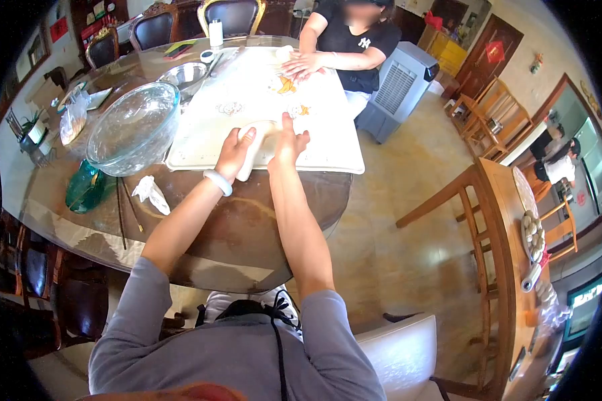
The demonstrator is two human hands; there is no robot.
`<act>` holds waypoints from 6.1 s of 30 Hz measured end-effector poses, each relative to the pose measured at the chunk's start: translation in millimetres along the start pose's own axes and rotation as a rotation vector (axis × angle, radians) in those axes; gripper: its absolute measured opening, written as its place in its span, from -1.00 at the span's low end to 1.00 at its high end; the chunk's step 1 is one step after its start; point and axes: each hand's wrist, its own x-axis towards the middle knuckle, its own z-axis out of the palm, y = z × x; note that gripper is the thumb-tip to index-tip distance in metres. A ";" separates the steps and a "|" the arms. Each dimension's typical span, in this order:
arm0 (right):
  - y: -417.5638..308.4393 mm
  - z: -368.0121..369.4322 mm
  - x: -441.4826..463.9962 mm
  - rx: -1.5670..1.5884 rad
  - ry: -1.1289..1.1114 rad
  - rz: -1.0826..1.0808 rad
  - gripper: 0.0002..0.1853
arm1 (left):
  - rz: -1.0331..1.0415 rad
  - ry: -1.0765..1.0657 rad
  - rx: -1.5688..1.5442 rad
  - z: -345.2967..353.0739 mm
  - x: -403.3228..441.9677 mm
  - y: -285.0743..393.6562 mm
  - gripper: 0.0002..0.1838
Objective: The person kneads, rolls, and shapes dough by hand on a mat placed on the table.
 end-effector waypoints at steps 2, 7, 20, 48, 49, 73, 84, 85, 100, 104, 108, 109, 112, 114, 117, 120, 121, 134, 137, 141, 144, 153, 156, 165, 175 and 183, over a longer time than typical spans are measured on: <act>0.2 -2.0 1.9 0.152 -0.161 0.090 -0.19 | 0.007 -0.118 0.042 -0.2 -5.1 14.4 -0.54; 3.4 -14.6 15.4 0.444 -0.476 0.139 -0.72 | -0.105 -0.510 0.298 -7.4 -21.4 48.6 -0.61; -17.0 -25.1 -0.7 0.622 -0.683 0.064 -0.67 | -0.250 -0.794 -0.148 -4.9 -23.2 56.6 -0.57; -14.7 -22.4 -4.0 0.354 -0.573 -0.084 -0.63 | 0.307 -0.310 0.978 12.5 -39.9 83.5 -0.43; -16.1 -23.3 -3.7 0.419 -0.577 -0.055 -0.65 | 0.255 -0.370 0.953 10.9 -41.2 88.7 -0.40; -18.9 -36.3 10.8 0.732 -0.527 0.118 -0.58 | 0.055 -0.652 0.345 -5.1 -9.9 60.1 -0.32; -10.3 -26.3 7.4 0.455 -0.371 0.168 -0.43 | 0.147 -0.475 0.713 -5.1 -24.8 61.4 -0.51; -6.0 -25.5 10.2 0.451 -0.354 0.171 -0.47 | 0.297 -0.378 0.940 -4.0 -29.7 64.4 -0.51; -26.1 -22.6 -15.7 0.487 -0.450 0.140 -0.40 | -0.094 -0.634 0.306 -4.2 -30.2 58.9 -0.56; -11.1 -18.9 -0.8 0.429 -0.397 0.105 -0.44 | 0.313 -0.300 0.938 -3.1 -34.1 54.8 -0.65; -11.7 -27.8 7.6 0.447 -0.443 0.113 -0.50 | 0.171 -0.494 0.813 -5.0 -41.2 70.5 -0.50; -15.9 -27.0 4.6 0.461 -0.453 0.100 -0.50 | 0.097 -0.544 0.686 -7.7 -38.3 78.5 -0.45; -14.5 -30.5 1.2 0.583 -0.601 0.106 -0.48 | 0.025 -0.578 0.399 -5.2 -15.2 54.4 -0.36; -14.7 -29.7 -1.1 0.594 -0.634 0.094 -0.46 | -0.043 -0.597 0.138 -2.3 -16.7 47.0 -0.44; -19.1 -24.9 -10.7 0.456 -0.522 0.044 -0.41 | -0.190 -0.688 0.040 -4.2 -29.1 65.1 -0.52; -9.4 -21.6 -0.2 0.351 -0.486 0.011 -0.42 | -0.029 -0.562 0.398 -5.8 -25.2 62.5 -0.55; -7.8 -19.6 1.1 0.292 -0.466 -0.017 -0.42 | 0.081 -0.464 0.597 -4.1 -27.7 62.1 -0.56; -10.1 -19.6 -11.0 0.480 -0.629 -0.035 -0.55 | -0.102 -0.721 -0.081 -3.8 -25.6 49.3 -0.44; -11.6 -15.2 -11.1 0.387 -0.533 -0.094 -0.54 | -0.095 -0.690 0.052 -6.3 -20.8 39.9 -0.64; -6.0 -24.3 11.0 0.323 -0.317 -0.097 -0.63 | 0.311 -0.342 0.876 -6.0 -35.4 47.8 -0.66; -9.7 -25.4 8.1 0.436 -0.382 -0.017 -0.66 | 0.224 -0.435 0.823 -7.9 -38.6 53.1 -0.53; -12.2 -31.4 6.5 0.690 -0.781 0.118 -0.57 | -0.169 -0.784 -0.122 -14.9 -32.8 63.9 -0.43; -17.6 -20.3 -9.9 0.500 -0.580 -0.012 -0.56 | -0.088 -0.721 0.075 -12.3 -25.0 47.8 -0.47; -7.6 -33.8 17.7 0.478 -0.551 0.106 -0.61 | 0.189 -0.485 0.684 -11.3 -37.9 63.6 -0.49; -13.8 -39.8 19.6 0.767 -0.622 0.190 -0.63 | -0.083 -0.817 0.199 -23.2 -22.7 55.0 -0.60; -10.7 -42.8 28.0 0.655 -0.568 0.074 -0.61 | 0.034 -0.692 0.452 -21.7 -21.1 59.1 -0.62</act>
